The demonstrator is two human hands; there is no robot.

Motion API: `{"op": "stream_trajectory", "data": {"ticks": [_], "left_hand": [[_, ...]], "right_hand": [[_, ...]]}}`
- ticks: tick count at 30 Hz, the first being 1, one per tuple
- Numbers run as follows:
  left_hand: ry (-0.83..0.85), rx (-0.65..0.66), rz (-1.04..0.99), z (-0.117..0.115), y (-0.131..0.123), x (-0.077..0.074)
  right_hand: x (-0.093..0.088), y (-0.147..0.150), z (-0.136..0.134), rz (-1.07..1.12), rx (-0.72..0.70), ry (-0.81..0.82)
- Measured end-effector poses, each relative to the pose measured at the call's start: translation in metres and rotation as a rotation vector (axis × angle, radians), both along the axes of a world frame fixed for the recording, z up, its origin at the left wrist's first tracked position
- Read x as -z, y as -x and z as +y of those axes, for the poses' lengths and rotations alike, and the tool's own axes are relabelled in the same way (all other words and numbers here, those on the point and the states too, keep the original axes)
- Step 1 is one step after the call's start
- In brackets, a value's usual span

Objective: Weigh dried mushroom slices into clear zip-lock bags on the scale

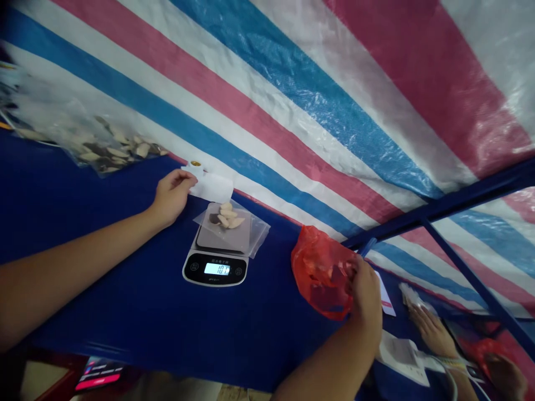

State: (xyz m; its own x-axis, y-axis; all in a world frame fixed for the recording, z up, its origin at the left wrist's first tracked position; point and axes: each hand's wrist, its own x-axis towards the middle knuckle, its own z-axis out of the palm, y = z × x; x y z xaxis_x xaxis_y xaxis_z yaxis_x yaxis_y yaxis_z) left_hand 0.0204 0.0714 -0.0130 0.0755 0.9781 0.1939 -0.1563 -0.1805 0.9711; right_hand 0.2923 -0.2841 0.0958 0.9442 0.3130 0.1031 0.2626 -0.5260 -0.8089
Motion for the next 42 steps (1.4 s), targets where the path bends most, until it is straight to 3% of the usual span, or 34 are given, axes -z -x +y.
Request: {"op": "stream_trajectory", "data": {"ticks": [3,6,10,15,23,28,30,35,42], "left_hand": [[-0.037,0.034,0.009,-0.001,-0.001,0.000],[-0.063,0.066,0.014,-0.002,-0.001,0.000],[-0.077,0.097,0.048,-0.006,-0.001,-0.002],[-0.095,0.166,0.068,-0.009,-0.001,-0.004],[-0.127,0.267,0.087,-0.018,-0.001,-0.003],[-0.117,0.302,0.103,-0.023,-0.002,-0.007],[-0.103,0.283,0.090,-0.021,-0.002,-0.008],[0.003,0.158,-0.027,0.000,0.003,-0.011],[0.105,-0.048,-0.101,0.037,0.024,-0.013]], "right_hand": [[0.007,0.026,0.035,0.299,-0.245,-0.204],[0.019,0.057,0.070,0.358,-0.488,-0.106],[0.037,0.076,0.095,0.381,-0.612,-0.047],[0.045,0.075,0.102,0.339,-0.529,-0.125],[0.053,0.087,0.121,0.124,-0.525,-0.136],[0.059,0.100,0.133,0.295,-0.512,-0.285],[0.057,0.096,0.131,0.321,-0.472,-0.319],[0.055,0.069,0.120,0.197,-0.207,-0.426],[0.070,0.069,0.122,0.289,-0.279,-0.358]]}}
